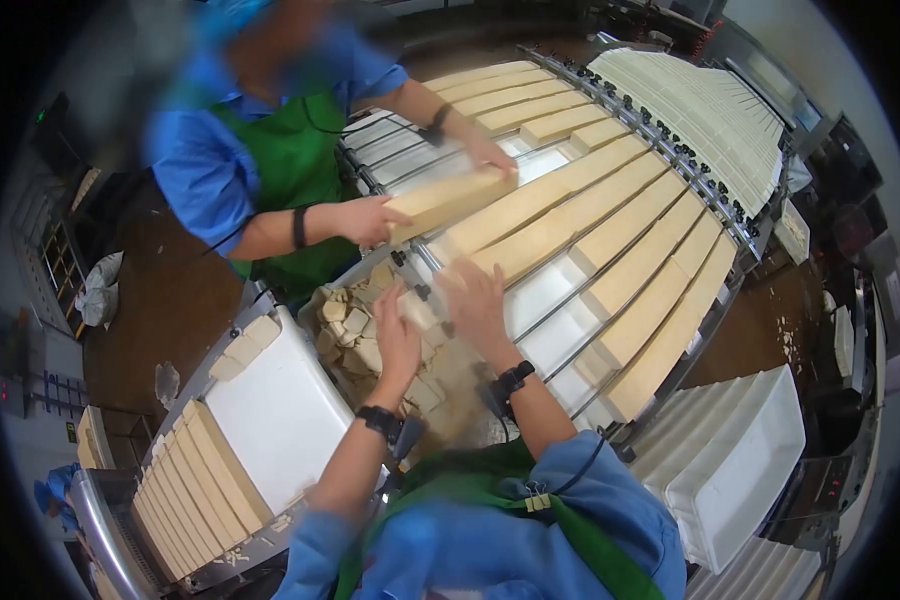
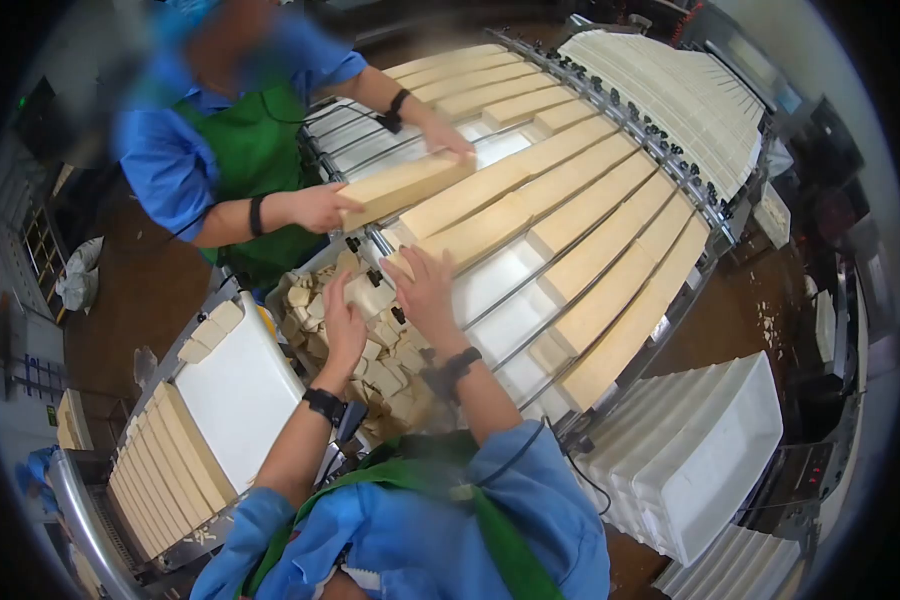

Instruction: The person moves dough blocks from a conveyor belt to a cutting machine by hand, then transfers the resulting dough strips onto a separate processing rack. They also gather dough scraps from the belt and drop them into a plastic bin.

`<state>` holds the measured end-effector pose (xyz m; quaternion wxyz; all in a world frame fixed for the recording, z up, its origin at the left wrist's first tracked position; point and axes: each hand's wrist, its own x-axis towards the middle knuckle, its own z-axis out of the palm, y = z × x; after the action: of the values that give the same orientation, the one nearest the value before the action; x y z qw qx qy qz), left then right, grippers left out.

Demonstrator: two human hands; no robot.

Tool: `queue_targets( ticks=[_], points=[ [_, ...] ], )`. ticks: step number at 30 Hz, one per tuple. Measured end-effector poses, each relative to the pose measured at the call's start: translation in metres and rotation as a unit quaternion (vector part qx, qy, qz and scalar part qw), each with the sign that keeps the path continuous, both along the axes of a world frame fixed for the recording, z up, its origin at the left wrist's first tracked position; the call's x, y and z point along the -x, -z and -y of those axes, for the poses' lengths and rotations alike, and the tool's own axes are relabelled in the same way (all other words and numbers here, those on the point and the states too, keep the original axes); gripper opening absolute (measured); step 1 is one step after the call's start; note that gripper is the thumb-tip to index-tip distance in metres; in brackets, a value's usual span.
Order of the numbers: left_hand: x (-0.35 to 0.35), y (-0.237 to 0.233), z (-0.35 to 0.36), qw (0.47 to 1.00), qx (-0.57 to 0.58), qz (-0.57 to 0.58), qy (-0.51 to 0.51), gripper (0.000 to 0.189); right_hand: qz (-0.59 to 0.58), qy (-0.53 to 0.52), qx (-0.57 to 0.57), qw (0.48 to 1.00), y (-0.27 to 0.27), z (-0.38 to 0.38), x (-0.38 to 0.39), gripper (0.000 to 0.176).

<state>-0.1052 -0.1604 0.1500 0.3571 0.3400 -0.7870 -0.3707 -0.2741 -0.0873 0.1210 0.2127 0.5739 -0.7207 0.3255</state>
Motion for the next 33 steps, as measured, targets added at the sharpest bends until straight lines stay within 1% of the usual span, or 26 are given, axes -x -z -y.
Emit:
queue_targets(
  ticks=[1,2,3,5,7,9,10,12,13,15,19,20,21,22,24,25,27,32,33],
  points=[
    [-0.014,0.004,-0.009,0.998,-0.034,0.002,-0.049,0.066,-0.009,-0.02,-0.007,1.0,0.0,0.0,-0.001,0.047],
    [-0.029,0.01,-0.017,0.997,-0.026,0.029,-0.062,0.066,-0.02,-0.039,-0.014,0.999,-0.001,0.0,-0.002,0.036],
    [-0.046,0.025,-0.023,0.996,-0.017,0.054,-0.074,0.066,-0.022,-0.039,-0.01,0.999,-0.004,0.001,-0.003,0.036],
    [-0.086,0.054,-0.035,0.987,0.06,0.136,-0.069,0.064,0.018,-0.044,-0.003,0.999,-0.01,-0.002,-0.005,0.019],
    [-0.125,0.07,-0.046,0.982,0.007,0.187,-0.031,0.055,0.007,-0.037,0.008,0.999,-0.006,-0.001,-0.004,0.02],
    [-0.155,0.074,-0.061,0.981,0.083,0.177,0.012,0.042,-0.004,-0.028,0.019,0.999,-0.003,-0.001,-0.004,0.021],
    [-0.165,0.074,-0.073,0.981,0.087,0.174,0.015,0.042,0.003,-0.026,0.014,1.0,-0.004,-0.001,-0.006,0.023],
    [-0.183,0.073,-0.091,0.985,0.073,0.156,0.031,0.034,0.005,-0.019,0.013,1.0,-0.006,-0.001,-0.007,0.024],
    [-0.19,0.074,-0.098,0.985,0.076,0.153,0.035,0.034,0.008,-0.019,0.012,1.0,-0.005,-0.001,-0.008,0.025],
    [-0.201,0.076,-0.109,0.968,0.139,0.195,0.079,0.03,0.006,-0.013,0.013,1.0,-0.006,-0.003,-0.009,0.025],
    [-0.207,0.075,-0.116,0.945,0.211,0.217,0.124,0.034,0.016,-0.008,0.027,0.999,-0.004,-0.005,-0.011,0.024],
    [-0.206,0.079,-0.117,0.946,0.211,0.209,0.129,0.038,0.024,-0.012,0.024,0.999,-0.006,-0.005,-0.011,0.024],
    [-0.207,0.08,-0.119,0.945,0.215,0.202,0.139,0.038,0.035,-0.016,0.022,0.999,-0.007,-0.007,-0.011,0.024],
    [-0.209,0.08,-0.121,0.938,0.22,0.216,0.155,0.038,0.03,-0.004,0.023,0.999,-0.008,-0.008,-0.012,0.024],
    [-0.21,0.078,-0.127,0.922,0.224,0.254,0.189,0.041,0.056,-0.021,0.024,0.998,-0.009,-0.009,-0.012,0.023],
    [-0.212,0.087,-0.127,0.921,0.227,0.253,0.194,0.041,0.055,-0.016,0.025,0.998,-0.01,-0.01,-0.011,0.023],
    [-0.215,0.098,-0.127,0.906,0.205,0.276,0.245,0.042,0.065,-0.018,0.025,0.997,-0.011,-0.011,-0.012,0.024],
    [-0.214,0.105,-0.133,0.905,0.198,0.311,0.214,0.043,0.073,-0.023,0.037,0.996,-0.009,-0.011,-0.012,0.023],
    [-0.212,0.101,-0.134,0.905,0.19,0.318,0.208,0.044,0.074,-0.018,0.035,0.996,-0.01,-0.011,-0.012,0.023]
  ],
)
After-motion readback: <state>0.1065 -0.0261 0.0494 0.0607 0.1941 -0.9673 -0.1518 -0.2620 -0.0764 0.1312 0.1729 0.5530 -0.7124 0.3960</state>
